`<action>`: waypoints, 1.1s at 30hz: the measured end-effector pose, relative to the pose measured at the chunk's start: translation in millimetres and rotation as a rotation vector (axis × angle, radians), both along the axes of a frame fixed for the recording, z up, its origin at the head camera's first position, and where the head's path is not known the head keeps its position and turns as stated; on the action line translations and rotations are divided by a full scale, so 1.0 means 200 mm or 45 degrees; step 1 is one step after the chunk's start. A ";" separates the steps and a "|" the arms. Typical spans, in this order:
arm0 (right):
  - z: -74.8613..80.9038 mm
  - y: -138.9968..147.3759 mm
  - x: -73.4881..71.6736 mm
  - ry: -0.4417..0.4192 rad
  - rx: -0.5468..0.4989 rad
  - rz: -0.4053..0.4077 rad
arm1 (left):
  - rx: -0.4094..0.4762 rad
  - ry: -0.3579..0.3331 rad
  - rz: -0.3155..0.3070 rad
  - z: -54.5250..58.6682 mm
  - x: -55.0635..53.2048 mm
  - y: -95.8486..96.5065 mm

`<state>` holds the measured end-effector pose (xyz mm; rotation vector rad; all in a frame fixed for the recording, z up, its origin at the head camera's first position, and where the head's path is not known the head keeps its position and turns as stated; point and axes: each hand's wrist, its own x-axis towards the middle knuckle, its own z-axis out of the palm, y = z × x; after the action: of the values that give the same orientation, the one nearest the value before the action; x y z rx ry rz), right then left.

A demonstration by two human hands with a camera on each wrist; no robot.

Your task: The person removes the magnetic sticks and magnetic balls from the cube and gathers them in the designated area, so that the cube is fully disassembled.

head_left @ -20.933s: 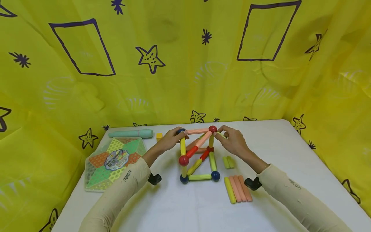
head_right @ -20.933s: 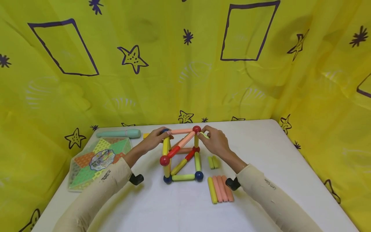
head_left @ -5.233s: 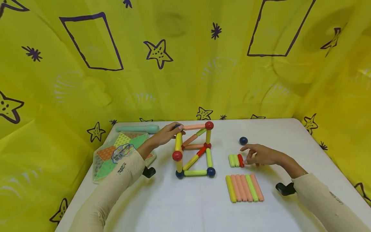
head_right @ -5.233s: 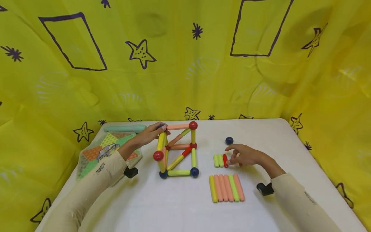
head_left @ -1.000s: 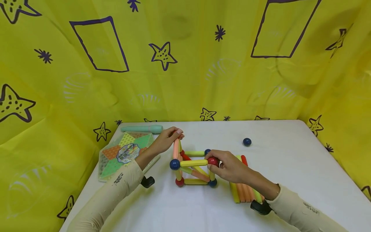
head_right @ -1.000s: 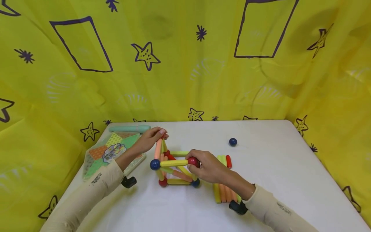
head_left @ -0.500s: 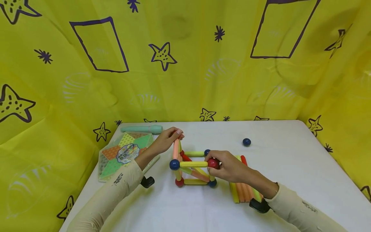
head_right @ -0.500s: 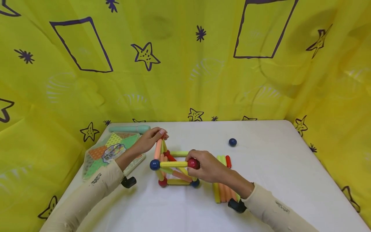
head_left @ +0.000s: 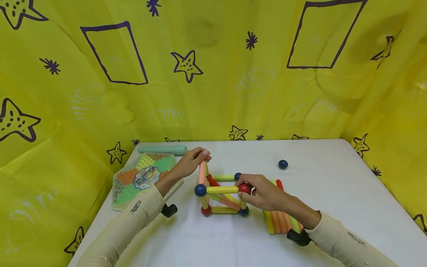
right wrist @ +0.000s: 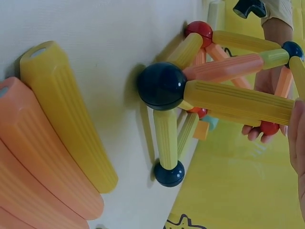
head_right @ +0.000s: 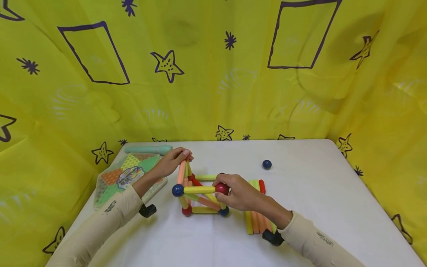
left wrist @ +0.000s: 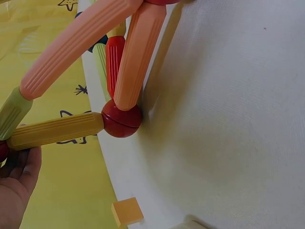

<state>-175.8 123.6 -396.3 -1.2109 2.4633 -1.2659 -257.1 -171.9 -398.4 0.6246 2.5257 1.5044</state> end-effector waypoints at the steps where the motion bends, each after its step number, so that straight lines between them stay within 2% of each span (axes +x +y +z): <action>1: 0.00 0.00 0.00 -0.008 0.001 0.002 | -0.001 0.000 0.000 0.00 0.00 0.00; 12: 0.01 -0.01 0.01 -0.035 0.023 -0.021 | 0.004 0.032 -0.006 -0.01 -0.01 0.00; 21: 0.01 -0.02 0.01 -0.081 0.048 -0.025 | -0.004 0.014 0.007 -0.01 -0.01 0.00; 25: 0.01 -0.02 0.01 -0.127 0.103 -0.027 | -0.009 0.011 0.007 -0.01 -0.01 -0.01; 33: 0.02 -0.04 0.01 -0.129 0.198 -0.062 | -0.015 -0.003 0.007 -0.01 -0.01 0.00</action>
<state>-172.9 116.6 -392.3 -1.0294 2.4787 -1.0942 -258.9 -172.8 -400.4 0.6149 2.5347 1.4901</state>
